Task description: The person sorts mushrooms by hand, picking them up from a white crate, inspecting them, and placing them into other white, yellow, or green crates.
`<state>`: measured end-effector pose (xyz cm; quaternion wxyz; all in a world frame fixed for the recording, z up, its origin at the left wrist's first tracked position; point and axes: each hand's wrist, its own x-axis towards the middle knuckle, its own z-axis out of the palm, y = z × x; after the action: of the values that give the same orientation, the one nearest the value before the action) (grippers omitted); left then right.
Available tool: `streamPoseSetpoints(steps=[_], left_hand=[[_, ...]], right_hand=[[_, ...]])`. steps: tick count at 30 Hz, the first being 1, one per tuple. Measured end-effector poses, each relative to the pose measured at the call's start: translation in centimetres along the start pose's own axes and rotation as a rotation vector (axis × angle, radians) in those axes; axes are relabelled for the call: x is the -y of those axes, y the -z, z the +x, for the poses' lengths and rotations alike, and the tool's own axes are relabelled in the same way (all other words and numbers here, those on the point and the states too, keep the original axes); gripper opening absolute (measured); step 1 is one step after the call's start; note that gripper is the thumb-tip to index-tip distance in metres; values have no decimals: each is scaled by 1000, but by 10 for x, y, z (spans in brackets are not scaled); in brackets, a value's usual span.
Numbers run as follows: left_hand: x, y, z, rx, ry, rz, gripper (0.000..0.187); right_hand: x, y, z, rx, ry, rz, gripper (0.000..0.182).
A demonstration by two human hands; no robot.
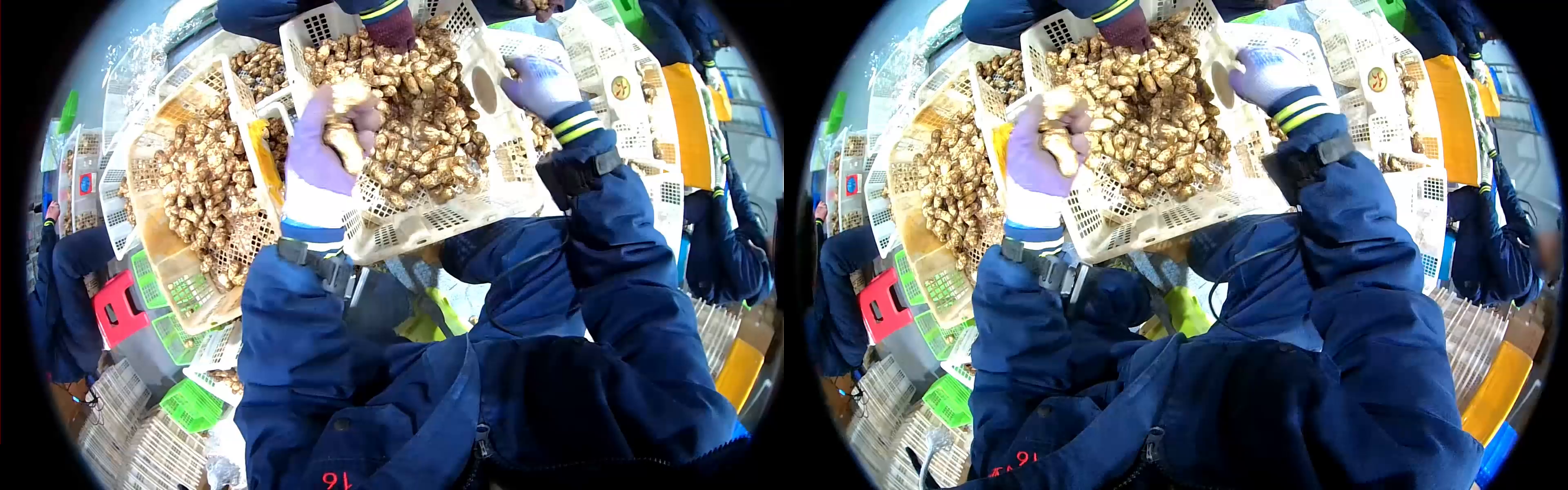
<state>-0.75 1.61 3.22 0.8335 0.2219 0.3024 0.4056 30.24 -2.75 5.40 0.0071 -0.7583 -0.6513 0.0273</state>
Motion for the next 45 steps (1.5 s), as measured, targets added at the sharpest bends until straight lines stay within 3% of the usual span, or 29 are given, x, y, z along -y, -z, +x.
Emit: streamPoseSetpoints(steps=[1,2,3,4,6,7,9,11,13,15,16,18,19,20,23,25,26,27,28,29,31,32,35,37,39,41,45], left_hand=[[-5,4,1,-15,-36,-85,39],[-8,20,9,111,-41,-174,40],[-11,19,9,92,-20,-197,42],[-12,16,10,73,-24,-198,42],[-7,13,7,39,-89,-115,41],[-5,15,7,49,-69,-126,39],[-4,15,6,-77,-14,-23,35],[-5,20,9,24,58,-159,35],[-6,22,11,92,93,-212,38],[-5,18,12,22,55,-144,39],[-4,17,11,-19,30,-112,40],[2,20,10,-66,30,-54,40],[7,24,13,-65,30,-16,40],[13,25,14,-63,63,-71,49],[18,7,7,39,49,-15,64],[22,14,12,104,61,-61,57],[19,17,9,133,83,-89,54],[16,19,7,164,105,-116,51],[11,13,1,246,89,-185,45],[11,15,4,232,65,-199,45],[12,20,8,201,24,-230,43],[12,16,7,122,-62,-127,46],[2,18,9,196,89,-427,53],[1,18,8,276,114,-524,56],[0,20,8,317,117,-549,62],[-1,14,5,302,101,-499,65],[4,4,3,195,77,-360,63]], right_hand=[[-14,-8,-6,23,5,-282,34],[-15,-19,-14,-130,54,-306,36],[4,-19,-18,-128,103,-203,35],[29,-22,-14,159,40,-41,34],[57,-64,-10,384,277,235,40],[76,-70,-5,563,293,198,52],[92,-109,11,701,287,-71,68],[96,-135,16,623,339,-163,64],[101,-141,19,614,274,-178,48],[92,-118,24,616,285,12,40],[82,-114,28,588,167,219,40],[61,-103,32,302,100,491,41],[71,-64,29,257,12,629,45],[73,-55,29,95,25,855,46],[111,7,15,139,273,757,46],[125,36,9,244,238,874,45],[99,-8,35,-56,323,791,46],[82,-9,36,126,28,760,43],[62,-37,41,36,70,277,38],[49,-60,40,347,112,-40,36],[37,-109,27,560,150,-111,49],[48,-118,22,538,85,-80,53],[52,-122,25,499,27,-43,48],[42,-119,34,440,20,109,40],[37,-93,33,353,-39,471,31],[39,-67,26,390,-70,1144,32],[60,0,-19,129,-31,1649,33]])
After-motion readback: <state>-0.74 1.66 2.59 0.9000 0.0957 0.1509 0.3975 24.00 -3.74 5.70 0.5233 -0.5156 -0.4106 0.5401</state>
